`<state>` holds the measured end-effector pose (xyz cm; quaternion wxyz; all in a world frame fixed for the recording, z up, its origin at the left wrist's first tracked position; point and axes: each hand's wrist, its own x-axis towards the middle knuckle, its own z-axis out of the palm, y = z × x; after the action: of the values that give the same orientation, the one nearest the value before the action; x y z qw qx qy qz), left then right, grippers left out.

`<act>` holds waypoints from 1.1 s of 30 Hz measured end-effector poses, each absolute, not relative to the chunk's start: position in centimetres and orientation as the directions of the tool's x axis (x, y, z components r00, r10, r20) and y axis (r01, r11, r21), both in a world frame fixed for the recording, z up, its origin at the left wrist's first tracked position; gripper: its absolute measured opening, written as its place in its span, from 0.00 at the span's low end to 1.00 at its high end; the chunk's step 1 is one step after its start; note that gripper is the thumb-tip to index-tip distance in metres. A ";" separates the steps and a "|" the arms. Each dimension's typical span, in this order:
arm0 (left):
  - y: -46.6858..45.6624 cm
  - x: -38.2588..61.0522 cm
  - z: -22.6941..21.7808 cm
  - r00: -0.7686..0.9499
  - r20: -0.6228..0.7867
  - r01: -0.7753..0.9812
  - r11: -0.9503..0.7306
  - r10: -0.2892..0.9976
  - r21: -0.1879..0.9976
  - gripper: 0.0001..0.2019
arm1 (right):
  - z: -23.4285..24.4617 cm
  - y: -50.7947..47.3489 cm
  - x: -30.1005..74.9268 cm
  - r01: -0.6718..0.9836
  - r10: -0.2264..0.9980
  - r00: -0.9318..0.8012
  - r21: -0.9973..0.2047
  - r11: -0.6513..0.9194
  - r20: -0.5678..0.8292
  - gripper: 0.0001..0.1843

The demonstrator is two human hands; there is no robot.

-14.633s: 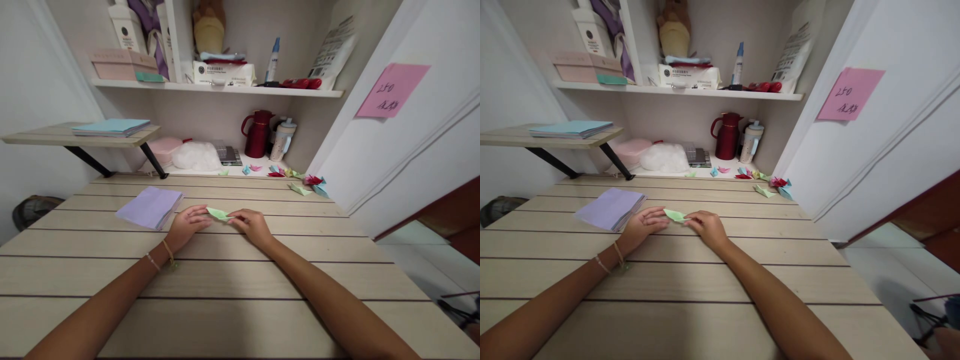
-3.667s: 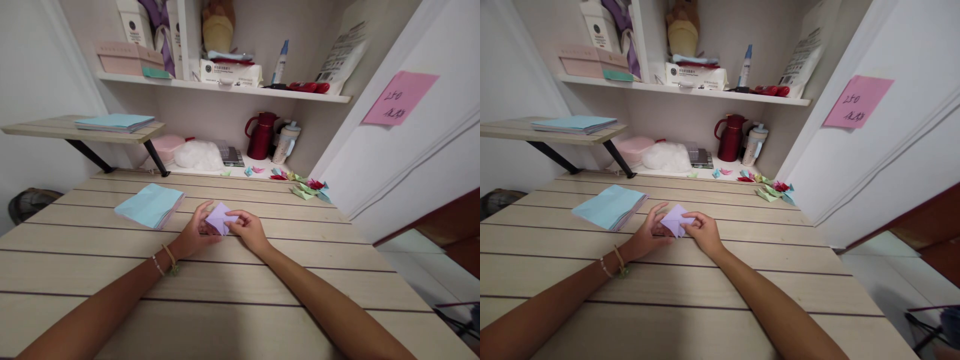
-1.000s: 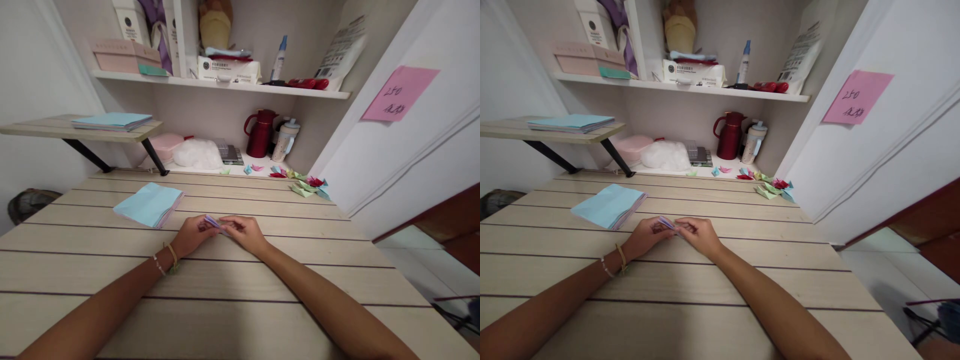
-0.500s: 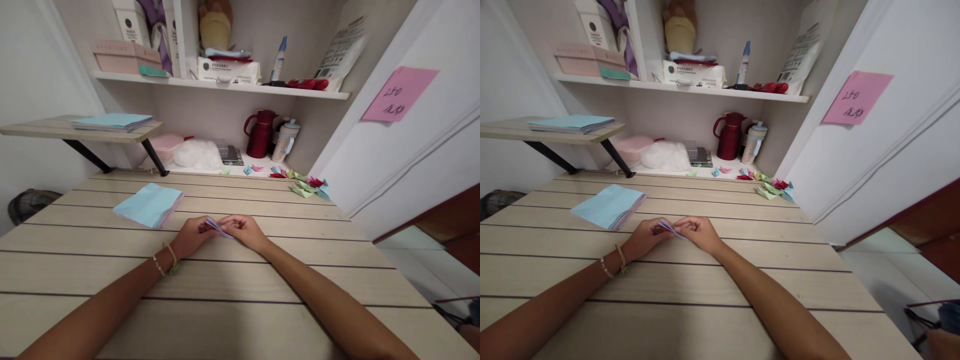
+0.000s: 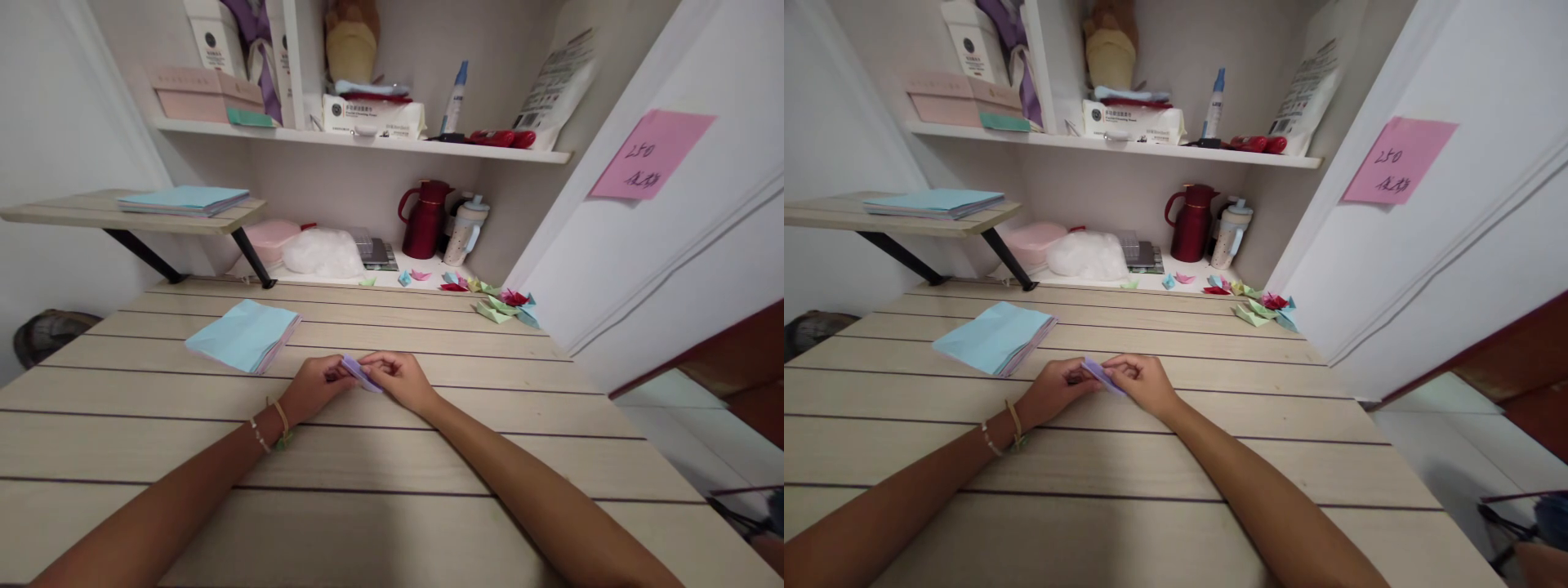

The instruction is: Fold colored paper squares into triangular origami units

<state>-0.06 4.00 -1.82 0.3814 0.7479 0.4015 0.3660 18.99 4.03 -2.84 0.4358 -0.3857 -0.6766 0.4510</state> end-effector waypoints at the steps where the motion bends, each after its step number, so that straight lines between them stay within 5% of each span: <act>1: 3.9 0.0 -1.7 0.409 0.247 0.319 -0.391 0.878 0.863 0.07 | -2.9 4.0 19.0 0.138 0.912 -0.324 -0.942 0.308 0.250 0.16; 15: 4.5 0.0 -1.7 0.420 0.076 0.108 -0.133 0.904 0.985 0.14 | -2.6 3.4 19.0 0.214 0.902 -0.176 -0.879 0.426 0.394 0.04; 28: 4.5 -0.2 -1.2 0.310 0.134 -0.023 -0.134 0.941 0.991 0.08 | -3.0 3.9 19.0 -0.083 0.905 -0.409 -0.992 0.092 0.119 0.14; 33: 4.5 -0.5 -1.5 0.401 0.128 -0.062 -0.113 0.907 0.992 0.13 | -2.9 4.2 19.0 -0.154 0.952 -0.289 -0.987 0.054 0.097 0.12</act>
<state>-0.49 4.52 -1.51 0.5700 0.6128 0.3446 0.4252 19.01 4.22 -2.89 0.4733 -0.3624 -0.5504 0.5845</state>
